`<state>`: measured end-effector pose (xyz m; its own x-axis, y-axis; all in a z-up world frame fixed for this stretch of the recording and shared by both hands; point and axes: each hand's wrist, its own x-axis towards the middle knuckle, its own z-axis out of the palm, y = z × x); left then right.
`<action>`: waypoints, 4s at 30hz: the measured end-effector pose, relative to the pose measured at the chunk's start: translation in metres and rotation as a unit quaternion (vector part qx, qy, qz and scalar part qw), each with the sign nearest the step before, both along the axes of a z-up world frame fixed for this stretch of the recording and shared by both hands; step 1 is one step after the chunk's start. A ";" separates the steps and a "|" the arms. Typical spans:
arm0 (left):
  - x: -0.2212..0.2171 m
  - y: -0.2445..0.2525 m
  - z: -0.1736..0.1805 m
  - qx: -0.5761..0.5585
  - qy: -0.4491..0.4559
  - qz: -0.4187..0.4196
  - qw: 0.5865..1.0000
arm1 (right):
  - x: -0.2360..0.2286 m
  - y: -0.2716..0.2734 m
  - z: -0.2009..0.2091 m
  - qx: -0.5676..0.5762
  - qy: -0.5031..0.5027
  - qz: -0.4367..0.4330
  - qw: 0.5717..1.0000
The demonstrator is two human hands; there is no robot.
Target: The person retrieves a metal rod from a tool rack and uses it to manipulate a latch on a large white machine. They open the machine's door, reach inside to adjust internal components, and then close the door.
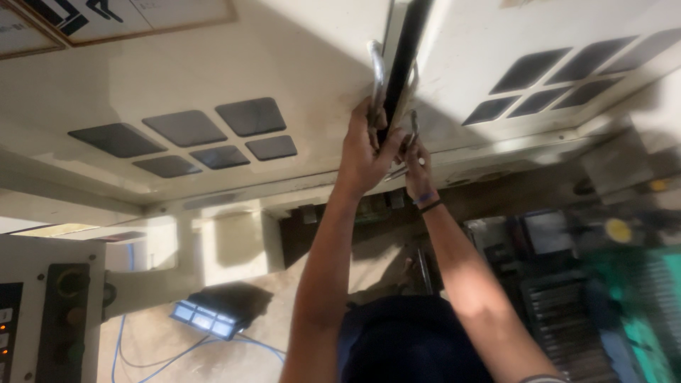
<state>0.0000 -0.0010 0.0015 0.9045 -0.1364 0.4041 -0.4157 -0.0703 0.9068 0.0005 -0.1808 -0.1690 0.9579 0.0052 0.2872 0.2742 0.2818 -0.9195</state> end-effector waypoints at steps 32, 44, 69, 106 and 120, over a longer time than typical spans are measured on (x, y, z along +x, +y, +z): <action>-0.001 0.001 -0.001 -0.016 0.015 -0.013 1.000 | -0.001 0.003 0.005 -0.005 -0.018 0.004 1.000; 0.000 0.000 -0.002 -0.011 0.018 -0.006 1.000 | -0.001 0.002 0.005 0.003 -0.008 -0.001 1.000; -0.001 0.000 0.000 -0.022 0.009 -0.007 1.000 | 0.000 0.000 -0.005 0.010 -0.006 -0.007 1.000; 0.006 -0.001 -0.012 -0.030 -0.048 0.011 0.998 | 0.001 -0.004 -0.027 0.024 -0.032 0.009 0.999; 0.008 0.000 -0.011 -0.031 -0.025 0.017 0.999 | 0.003 -0.009 -0.037 0.013 0.018 -0.009 1.000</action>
